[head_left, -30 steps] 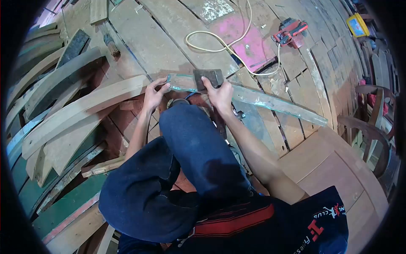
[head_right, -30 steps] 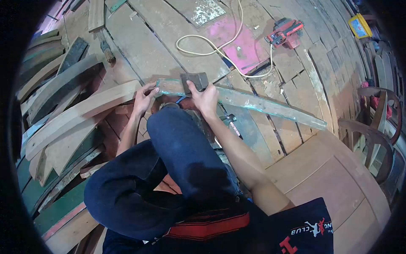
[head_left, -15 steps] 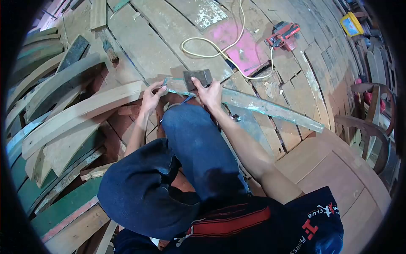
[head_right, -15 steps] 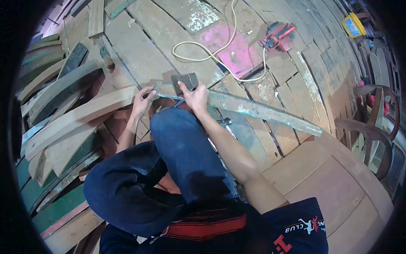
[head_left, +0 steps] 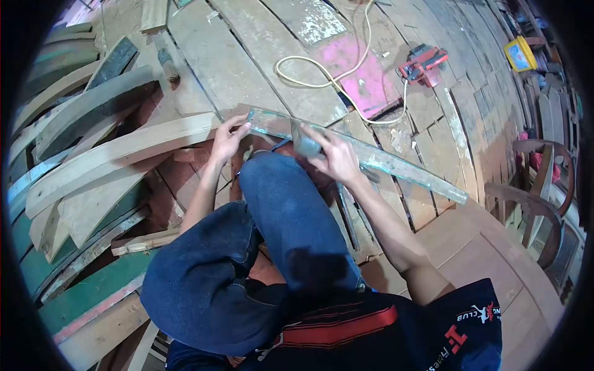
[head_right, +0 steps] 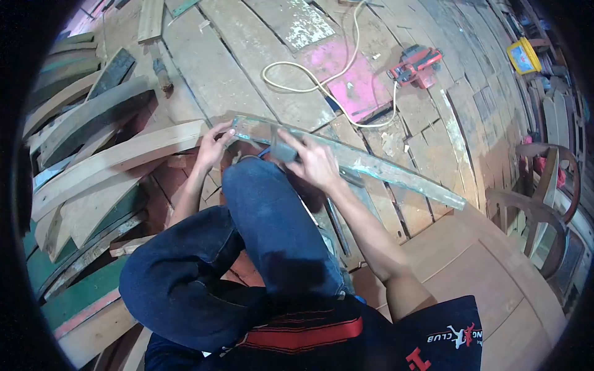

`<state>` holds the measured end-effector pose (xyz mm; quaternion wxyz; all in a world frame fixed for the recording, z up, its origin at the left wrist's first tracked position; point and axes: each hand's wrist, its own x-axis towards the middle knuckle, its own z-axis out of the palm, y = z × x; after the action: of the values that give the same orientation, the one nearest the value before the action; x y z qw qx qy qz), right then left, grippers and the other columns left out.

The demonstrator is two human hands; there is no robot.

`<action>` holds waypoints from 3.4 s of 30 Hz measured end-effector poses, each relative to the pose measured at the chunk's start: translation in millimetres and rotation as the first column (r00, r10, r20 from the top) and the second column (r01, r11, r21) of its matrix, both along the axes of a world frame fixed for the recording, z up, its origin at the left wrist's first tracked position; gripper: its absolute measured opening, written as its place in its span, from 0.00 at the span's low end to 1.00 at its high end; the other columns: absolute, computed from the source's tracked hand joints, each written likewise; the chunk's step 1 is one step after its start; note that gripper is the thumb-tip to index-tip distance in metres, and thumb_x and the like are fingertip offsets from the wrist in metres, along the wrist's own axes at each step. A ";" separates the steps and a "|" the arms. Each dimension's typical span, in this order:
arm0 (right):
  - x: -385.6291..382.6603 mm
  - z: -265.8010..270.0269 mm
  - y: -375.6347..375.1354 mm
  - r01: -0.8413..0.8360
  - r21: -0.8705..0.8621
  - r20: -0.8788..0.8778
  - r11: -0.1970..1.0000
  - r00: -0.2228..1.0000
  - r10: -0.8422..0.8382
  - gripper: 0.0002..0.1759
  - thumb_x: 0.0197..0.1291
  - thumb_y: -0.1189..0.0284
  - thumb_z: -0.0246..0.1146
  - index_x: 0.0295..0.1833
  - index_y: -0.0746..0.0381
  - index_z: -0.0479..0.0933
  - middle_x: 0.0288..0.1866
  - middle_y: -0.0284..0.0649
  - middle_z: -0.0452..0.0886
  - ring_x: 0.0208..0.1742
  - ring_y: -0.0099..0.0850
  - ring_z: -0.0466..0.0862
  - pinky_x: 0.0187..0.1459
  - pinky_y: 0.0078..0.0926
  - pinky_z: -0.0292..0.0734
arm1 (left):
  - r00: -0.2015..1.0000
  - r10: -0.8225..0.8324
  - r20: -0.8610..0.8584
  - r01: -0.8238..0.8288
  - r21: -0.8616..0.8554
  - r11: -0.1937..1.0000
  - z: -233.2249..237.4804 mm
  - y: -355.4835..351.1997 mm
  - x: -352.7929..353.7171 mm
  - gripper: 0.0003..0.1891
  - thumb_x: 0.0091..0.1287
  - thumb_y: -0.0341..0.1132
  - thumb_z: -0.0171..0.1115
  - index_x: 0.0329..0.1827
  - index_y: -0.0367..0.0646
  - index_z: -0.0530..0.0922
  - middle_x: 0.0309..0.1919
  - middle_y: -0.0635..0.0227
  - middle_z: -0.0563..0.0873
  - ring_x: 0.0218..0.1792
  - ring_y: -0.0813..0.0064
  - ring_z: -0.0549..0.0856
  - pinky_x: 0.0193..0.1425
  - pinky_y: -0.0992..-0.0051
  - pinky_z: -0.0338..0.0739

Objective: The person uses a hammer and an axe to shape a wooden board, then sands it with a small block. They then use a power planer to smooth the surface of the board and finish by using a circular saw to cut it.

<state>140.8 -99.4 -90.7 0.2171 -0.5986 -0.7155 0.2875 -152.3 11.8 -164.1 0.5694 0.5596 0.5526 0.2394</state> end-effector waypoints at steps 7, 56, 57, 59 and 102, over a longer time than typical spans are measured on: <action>-7.7 -20.8 -21.7 -0.215 0.098 0.352 0.972 0.921 0.168 0.55 0.44 0.62 0.77 0.81 0.37 0.61 0.51 0.47 0.80 0.40 0.41 0.87 0.35 0.42 0.85 | 0.973 -0.130 -0.188 0.156 0.128 0.979 27.1 3.8 -50.1 0.17 0.73 0.36 0.62 0.60 0.39 0.82 0.50 0.57 0.90 0.49 0.67 0.89 0.58 0.67 0.81; 32.1 -27.0 -8.5 -0.177 -0.128 0.127 0.976 0.973 0.193 0.50 0.38 0.62 0.79 0.74 0.46 0.70 0.39 0.57 0.86 0.42 0.57 0.87 0.44 0.53 0.83 | 0.025 -0.540 -0.841 0.747 -0.344 0.569 105.7 104.2 -9.3 0.24 0.66 0.49 0.58 0.48 0.36 0.88 0.48 0.48 0.89 0.52 0.51 0.88 0.57 0.57 0.81; 32.3 -28.4 -8.9 -0.169 -0.130 0.134 0.977 0.973 0.187 0.51 0.38 0.62 0.79 0.74 0.45 0.70 0.38 0.57 0.86 0.41 0.57 0.87 0.43 0.53 0.83 | 0.040 -0.547 -0.836 0.747 -0.339 0.572 101.2 105.6 -10.3 0.24 0.66 0.49 0.58 0.48 0.36 0.88 0.48 0.48 0.89 0.52 0.51 0.88 0.57 0.56 0.81; 32.4 -32.9 -9.8 -0.156 -0.134 0.148 0.979 0.973 0.175 0.51 0.37 0.61 0.80 0.74 0.45 0.70 0.37 0.57 0.86 0.41 0.57 0.87 0.43 0.53 0.83 | 0.069 -0.560 -0.825 0.747 -0.330 0.578 86.9 109.6 -15.9 0.24 0.66 0.49 0.58 0.48 0.36 0.87 0.48 0.48 0.89 0.52 0.51 0.88 0.57 0.56 0.81; 24.8 -20.0 -0.9 -0.155 -0.191 0.175 0.969 0.966 0.188 0.56 0.35 0.58 0.81 0.76 0.47 0.67 0.37 0.59 0.86 0.40 0.57 0.88 0.44 0.53 0.83 | 0.321 0.768 -0.555 -0.509 0.582 0.634 332.2 208.5 -164.2 0.48 0.62 0.36 0.61 0.86 0.61 0.46 0.60 0.47 0.84 0.62 0.47 0.83 0.70 0.50 0.71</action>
<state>165.6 -100.2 -110.8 0.0678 -0.5759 -0.7542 0.3081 -316.4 220.3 168.1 0.0393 0.4139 0.8698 0.2657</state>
